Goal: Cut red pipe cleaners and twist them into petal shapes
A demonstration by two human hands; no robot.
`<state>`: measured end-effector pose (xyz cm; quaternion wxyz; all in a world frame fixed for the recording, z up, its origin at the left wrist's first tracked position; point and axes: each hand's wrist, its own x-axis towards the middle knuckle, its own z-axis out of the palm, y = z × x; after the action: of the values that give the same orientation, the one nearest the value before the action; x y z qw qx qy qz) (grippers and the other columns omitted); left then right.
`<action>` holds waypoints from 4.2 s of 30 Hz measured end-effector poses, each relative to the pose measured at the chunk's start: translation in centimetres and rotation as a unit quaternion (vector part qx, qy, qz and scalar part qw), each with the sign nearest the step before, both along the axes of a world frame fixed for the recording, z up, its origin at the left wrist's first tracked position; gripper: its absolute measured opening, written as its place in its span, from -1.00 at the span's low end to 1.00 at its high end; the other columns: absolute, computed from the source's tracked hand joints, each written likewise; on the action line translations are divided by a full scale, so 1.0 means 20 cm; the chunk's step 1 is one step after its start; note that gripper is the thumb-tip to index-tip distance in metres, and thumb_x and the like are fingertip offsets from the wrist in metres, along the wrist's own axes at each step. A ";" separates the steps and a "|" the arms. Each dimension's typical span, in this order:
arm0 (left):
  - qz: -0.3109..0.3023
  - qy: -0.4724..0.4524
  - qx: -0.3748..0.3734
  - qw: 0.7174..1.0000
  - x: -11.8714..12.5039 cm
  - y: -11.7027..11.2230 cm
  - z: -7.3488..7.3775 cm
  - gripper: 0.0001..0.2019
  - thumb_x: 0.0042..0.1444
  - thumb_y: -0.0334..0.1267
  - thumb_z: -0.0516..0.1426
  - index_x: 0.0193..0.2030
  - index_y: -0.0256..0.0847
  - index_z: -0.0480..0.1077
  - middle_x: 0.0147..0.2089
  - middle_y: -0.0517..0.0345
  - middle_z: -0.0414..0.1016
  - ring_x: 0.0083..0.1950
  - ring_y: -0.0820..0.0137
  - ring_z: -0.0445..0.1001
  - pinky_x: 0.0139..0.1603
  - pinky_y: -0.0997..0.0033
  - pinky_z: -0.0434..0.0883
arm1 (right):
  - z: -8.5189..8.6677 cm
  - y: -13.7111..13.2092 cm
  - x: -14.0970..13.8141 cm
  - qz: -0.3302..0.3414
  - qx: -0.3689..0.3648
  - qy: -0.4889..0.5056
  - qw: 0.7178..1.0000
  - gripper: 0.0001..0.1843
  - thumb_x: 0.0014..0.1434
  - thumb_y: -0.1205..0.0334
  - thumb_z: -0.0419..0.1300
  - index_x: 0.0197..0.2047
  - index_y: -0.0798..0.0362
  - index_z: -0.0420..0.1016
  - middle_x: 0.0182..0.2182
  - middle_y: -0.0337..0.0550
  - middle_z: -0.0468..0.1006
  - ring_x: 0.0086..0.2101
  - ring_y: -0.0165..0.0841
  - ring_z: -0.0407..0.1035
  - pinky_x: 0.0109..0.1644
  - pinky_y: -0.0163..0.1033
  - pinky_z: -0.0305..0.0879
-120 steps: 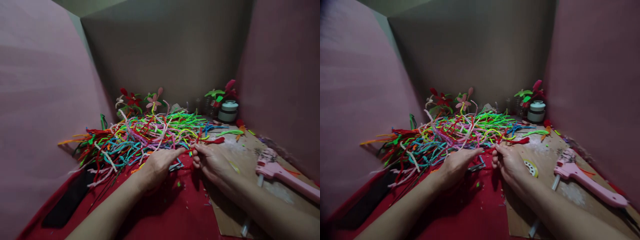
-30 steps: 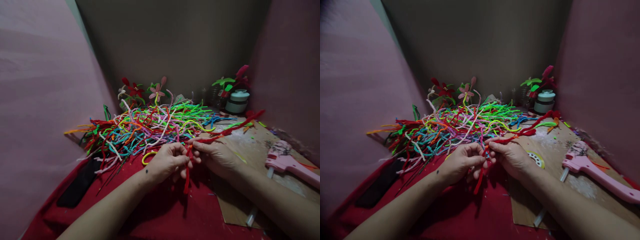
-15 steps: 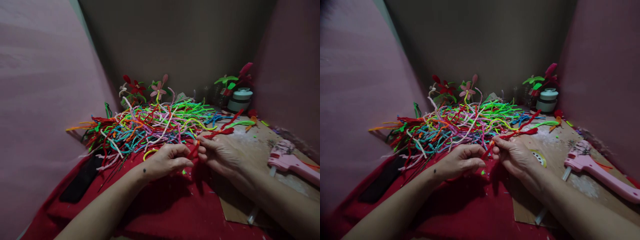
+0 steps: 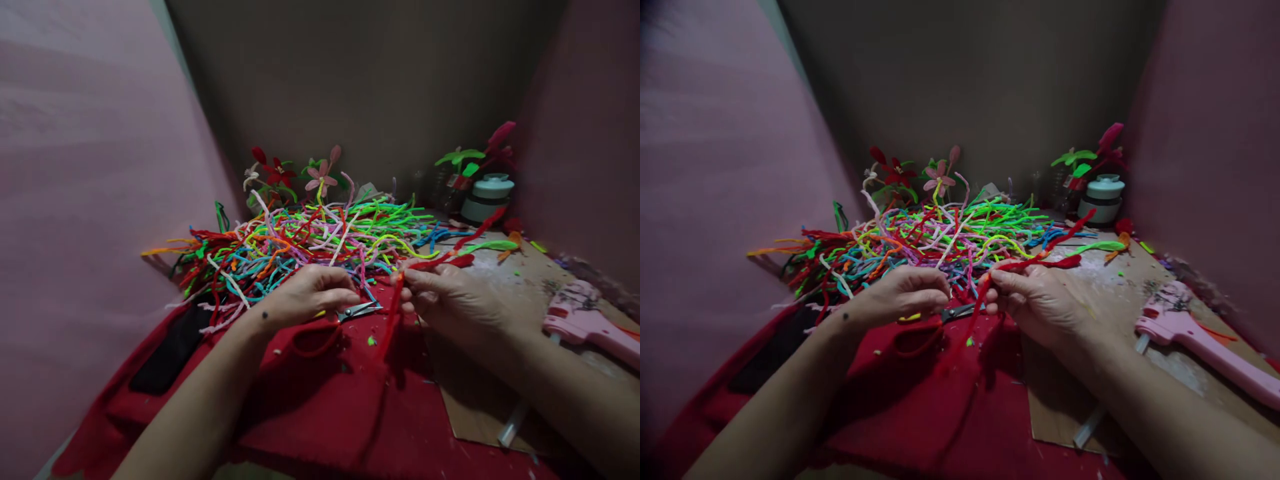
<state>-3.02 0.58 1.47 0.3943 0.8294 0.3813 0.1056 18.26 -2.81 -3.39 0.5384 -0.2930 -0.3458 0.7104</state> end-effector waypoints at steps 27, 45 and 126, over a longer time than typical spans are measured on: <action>0.025 0.019 0.054 0.998 -0.13 0.06 -0.04 -0.76 0.03 -0.18 0.10 -0.18 -0.23 0.24 -0.43 0.30 0.22 -0.45 0.55 0.16 -0.46 0.58 0.16 | 0.00 0.01 0.01 -0.028 0.010 -0.005 1.000 -0.80 -0.16 0.37 0.33 -0.39 0.07 0.44 -0.54 -0.28 0.44 -0.56 -0.49 0.29 -0.51 -0.35 0.17; -0.085 0.148 0.304 0.937 -0.04 -0.03 -0.15 -0.52 0.14 -0.44 -0.12 0.23 -0.19 0.05 0.05 -0.07 0.25 0.03 0.28 0.28 0.01 0.25 0.36 | 0.05 0.00 -0.02 -0.024 -0.007 0.011 1.000 -0.73 -0.29 0.36 0.39 -0.48 0.09 0.40 -0.63 -0.33 0.39 -0.64 -0.54 0.22 -0.59 -0.39 0.13; 0.162 -0.365 -0.138 0.906 0.17 -0.19 -0.15 -0.69 -0.09 -0.43 0.21 -0.14 -0.20 0.34 -0.41 0.26 0.36 -0.44 0.57 0.30 -0.40 0.57 0.26 | -0.05 -0.07 -0.09 0.021 0.070 -0.152 0.986 -0.87 0.01 0.21 0.28 -0.41 0.09 0.45 -0.64 -0.32 0.39 -0.64 -0.56 0.21 -0.57 -0.41 0.05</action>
<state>0.32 -3.19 -1.59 0.5938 0.5971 0.3503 0.4100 16.37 -4.15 -4.44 0.4843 -0.3515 -0.4785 0.6426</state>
